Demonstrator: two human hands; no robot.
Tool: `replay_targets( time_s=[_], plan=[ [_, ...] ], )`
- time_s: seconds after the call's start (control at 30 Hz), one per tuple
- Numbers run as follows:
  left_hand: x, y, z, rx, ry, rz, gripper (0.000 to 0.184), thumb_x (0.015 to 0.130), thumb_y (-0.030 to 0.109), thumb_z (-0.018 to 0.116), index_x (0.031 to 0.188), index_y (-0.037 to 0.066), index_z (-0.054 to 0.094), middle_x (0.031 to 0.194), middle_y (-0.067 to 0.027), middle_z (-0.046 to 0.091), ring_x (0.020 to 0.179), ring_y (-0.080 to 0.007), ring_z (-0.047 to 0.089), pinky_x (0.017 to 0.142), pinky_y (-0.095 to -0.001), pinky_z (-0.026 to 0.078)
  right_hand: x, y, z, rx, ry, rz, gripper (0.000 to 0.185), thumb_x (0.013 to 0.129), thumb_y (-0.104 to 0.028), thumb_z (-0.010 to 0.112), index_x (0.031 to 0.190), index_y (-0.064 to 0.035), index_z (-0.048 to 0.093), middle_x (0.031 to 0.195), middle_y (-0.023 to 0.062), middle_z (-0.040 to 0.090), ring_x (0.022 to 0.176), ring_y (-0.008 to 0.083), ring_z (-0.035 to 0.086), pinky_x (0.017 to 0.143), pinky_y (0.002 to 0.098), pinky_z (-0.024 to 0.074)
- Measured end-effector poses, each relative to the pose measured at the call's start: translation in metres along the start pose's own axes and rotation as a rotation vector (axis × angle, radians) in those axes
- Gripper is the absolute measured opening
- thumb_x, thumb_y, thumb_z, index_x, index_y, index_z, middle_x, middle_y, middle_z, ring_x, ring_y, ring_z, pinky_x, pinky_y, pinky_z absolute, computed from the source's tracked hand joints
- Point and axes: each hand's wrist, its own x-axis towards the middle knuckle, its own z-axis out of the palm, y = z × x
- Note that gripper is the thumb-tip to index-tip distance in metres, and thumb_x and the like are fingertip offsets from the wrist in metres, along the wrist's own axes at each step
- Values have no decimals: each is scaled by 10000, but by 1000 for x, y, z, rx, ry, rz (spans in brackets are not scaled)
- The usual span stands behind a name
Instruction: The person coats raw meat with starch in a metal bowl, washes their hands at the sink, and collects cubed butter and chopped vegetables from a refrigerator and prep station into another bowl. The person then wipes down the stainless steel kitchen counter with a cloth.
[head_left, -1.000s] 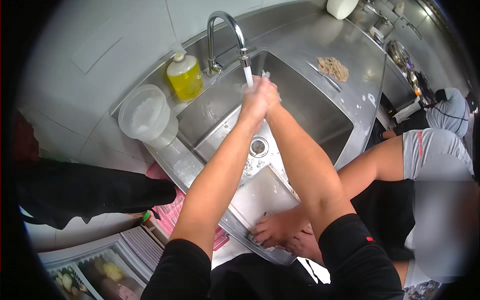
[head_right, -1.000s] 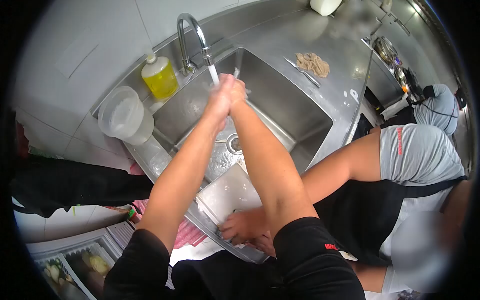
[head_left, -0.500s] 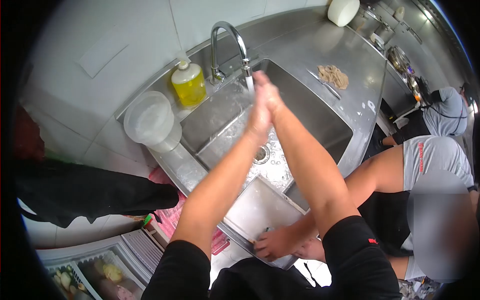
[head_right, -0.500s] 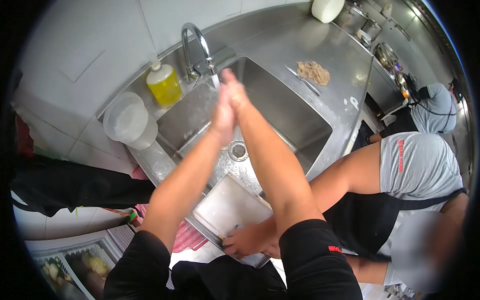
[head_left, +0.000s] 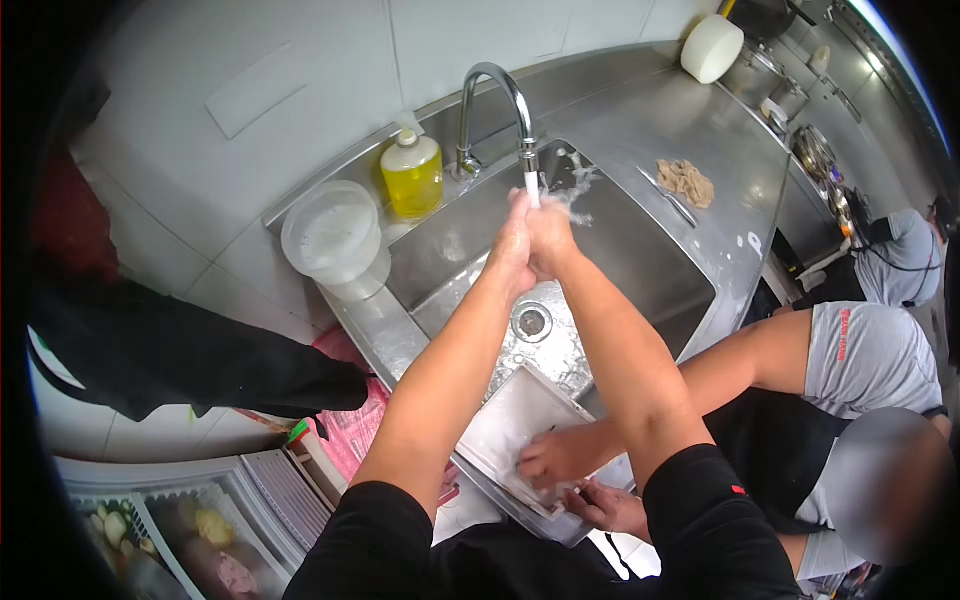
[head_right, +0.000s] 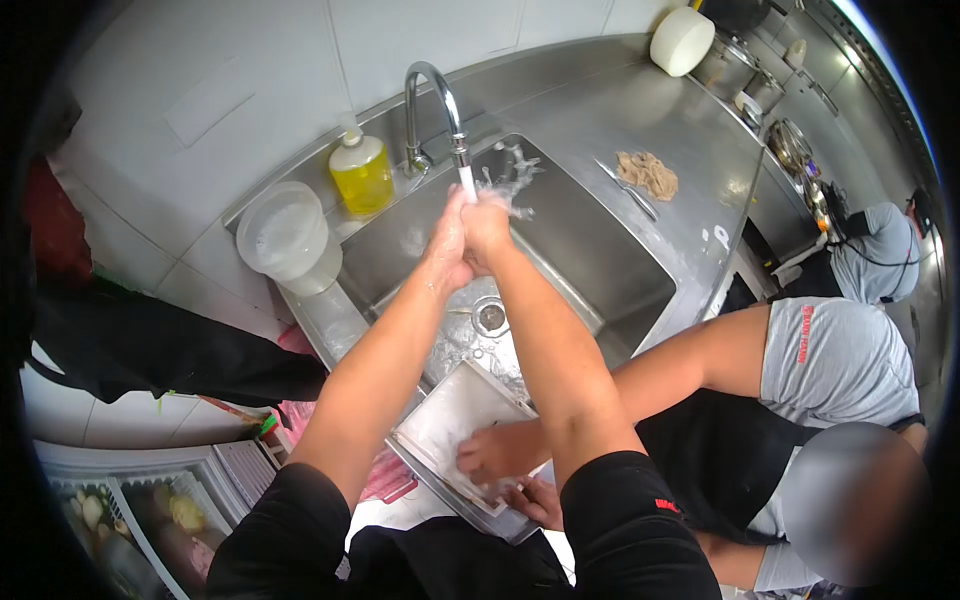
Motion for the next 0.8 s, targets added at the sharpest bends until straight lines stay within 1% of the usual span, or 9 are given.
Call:
replay_targets(
  time_s=[0.13,0.23,0.27,0.3,0.4,0.53,0.63,0.67,0.8],
  plan=[
    [-3,10,-13,1,47,7,280,965,395,505,1008,132,590,895,-42,617,834,-185,624,723,-372,518,6,7,12,-700,44,-262,337,920,-276,545,874,36,666,853,247,676,765,395,643,693,433,489],
    [11,5,-14,-18,79,171,328,968,414,494,1064,114,586,945,-63,622,856,-202,625,736,-358,516,30,20,18,-239,70,-243,315,915,-270,544,859,17,660,821,228,678,744,378,639,695,437,489],
    [13,8,-16,-47,98,181,311,980,409,481,1022,120,589,898,-55,622,823,-204,625,725,-356,518,31,21,15,-568,26,-367,304,892,-285,595,824,5,653,789,208,676,745,337,643,694,433,487],
    [9,12,-14,-76,117,192,304,991,403,469,981,126,593,852,-47,622,789,-207,625,715,-354,519,35,22,16,-459,37,-306,299,886,-291,610,827,-1,653,793,204,677,748,321,644,692,432,486],
    [-18,8,-11,263,126,142,440,1015,462,427,1144,87,618,992,-74,675,913,-225,642,820,-371,514,33,7,17,-393,33,-142,303,871,-314,665,880,-11,660,916,188,690,854,261,647,721,412,491],
    [-87,36,-69,1185,36,185,576,1021,486,422,1336,21,550,1186,-123,667,1127,-225,593,998,-378,429,75,32,49,-353,-91,31,360,912,-290,637,1094,13,567,989,134,644,924,249,604,768,370,510],
    [-147,54,-124,1559,77,341,561,1001,440,474,1282,-35,574,1248,-233,621,1179,-322,592,1036,-363,409,71,33,81,280,-53,279,376,989,-280,524,1251,-12,550,1012,145,617,840,249,621,751,346,537],
    [-175,61,-134,1470,134,307,518,998,389,508,1267,-48,581,1227,-217,639,1158,-298,608,1015,-351,432,75,23,88,433,-65,327,409,1015,-224,429,1342,20,453,1179,197,555,915,290,623,761,375,555],
    [-292,61,-197,900,338,249,391,997,251,573,1238,-55,601,1185,-147,669,1060,-197,651,932,-305,507,89,-10,84,996,88,323,215,978,-161,472,1104,-9,559,1021,121,588,859,229,587,728,308,533]
  ],
)
